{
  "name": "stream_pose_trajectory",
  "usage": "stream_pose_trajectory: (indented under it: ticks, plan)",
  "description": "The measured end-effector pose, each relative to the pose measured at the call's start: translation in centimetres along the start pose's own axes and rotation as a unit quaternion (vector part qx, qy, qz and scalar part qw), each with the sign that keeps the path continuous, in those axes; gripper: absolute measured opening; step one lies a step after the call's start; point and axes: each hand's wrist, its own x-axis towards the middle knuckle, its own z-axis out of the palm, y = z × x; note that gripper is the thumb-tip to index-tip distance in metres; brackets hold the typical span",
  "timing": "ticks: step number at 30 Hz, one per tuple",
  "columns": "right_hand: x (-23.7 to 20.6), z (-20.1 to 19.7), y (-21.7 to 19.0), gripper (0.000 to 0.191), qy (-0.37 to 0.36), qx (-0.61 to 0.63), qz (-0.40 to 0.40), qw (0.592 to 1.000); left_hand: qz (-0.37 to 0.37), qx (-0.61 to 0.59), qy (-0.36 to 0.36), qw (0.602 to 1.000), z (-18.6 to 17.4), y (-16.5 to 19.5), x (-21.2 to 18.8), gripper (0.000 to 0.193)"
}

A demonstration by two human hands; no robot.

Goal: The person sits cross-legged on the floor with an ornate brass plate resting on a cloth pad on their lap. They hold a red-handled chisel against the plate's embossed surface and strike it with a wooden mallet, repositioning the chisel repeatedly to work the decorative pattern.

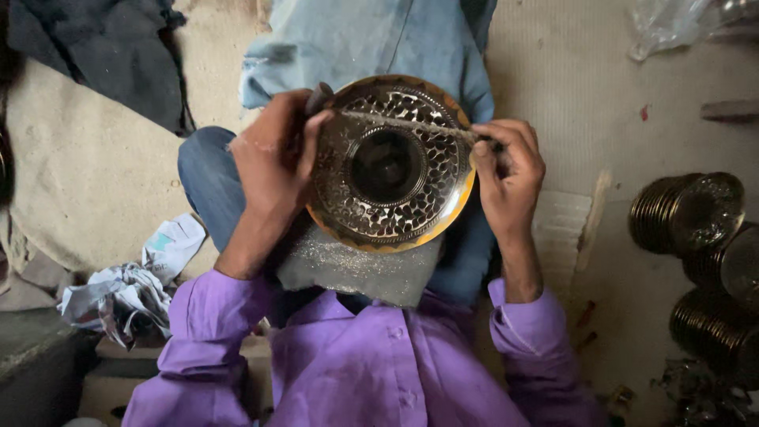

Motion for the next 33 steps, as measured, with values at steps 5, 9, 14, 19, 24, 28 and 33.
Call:
stream_pose_trajectory:
  ticks: [5,9,14,19,24,28,33]
  plan:
    - [-3.0,-1.3,0.7,0.028,0.057,-0.077,-0.086,0.992,0.059,0.124,-0.001,0.990,-1.9,2.6,-0.4,0.031]
    - [-5.8,-2.0,1.1,0.031,0.090,-0.067,-0.066,0.991,0.126,0.043,-0.052,0.990,-2.4,5.3,-0.9,0.036]
    - [-8.1,-0.4,0.9,0.038,0.028,-0.063,-0.050,0.996,0.087,-0.146,-0.116,0.979,-0.2,5.3,-0.8,0.027]
    - [-7.4,0.4,1.0,0.044,0.017,0.179,0.052,0.982,0.013,-0.197,-0.132,0.971,0.0,4.5,-1.5,0.034]
    - [-7.0,-0.9,2.1,0.047,0.014,0.133,0.029,0.991,-0.070,-0.279,-0.232,0.929,-0.7,4.4,-0.8,0.043]
    - [-8.0,-2.1,4.4,0.045,0.067,0.034,0.097,0.992,-0.040,-0.261,-0.271,0.926,-1.8,4.6,-0.4,0.042]
    - [-11.0,-3.1,6.5,0.058,0.002,-0.408,0.096,0.908,-0.039,-0.183,-0.267,0.945,-2.0,4.8,-0.7,0.051]
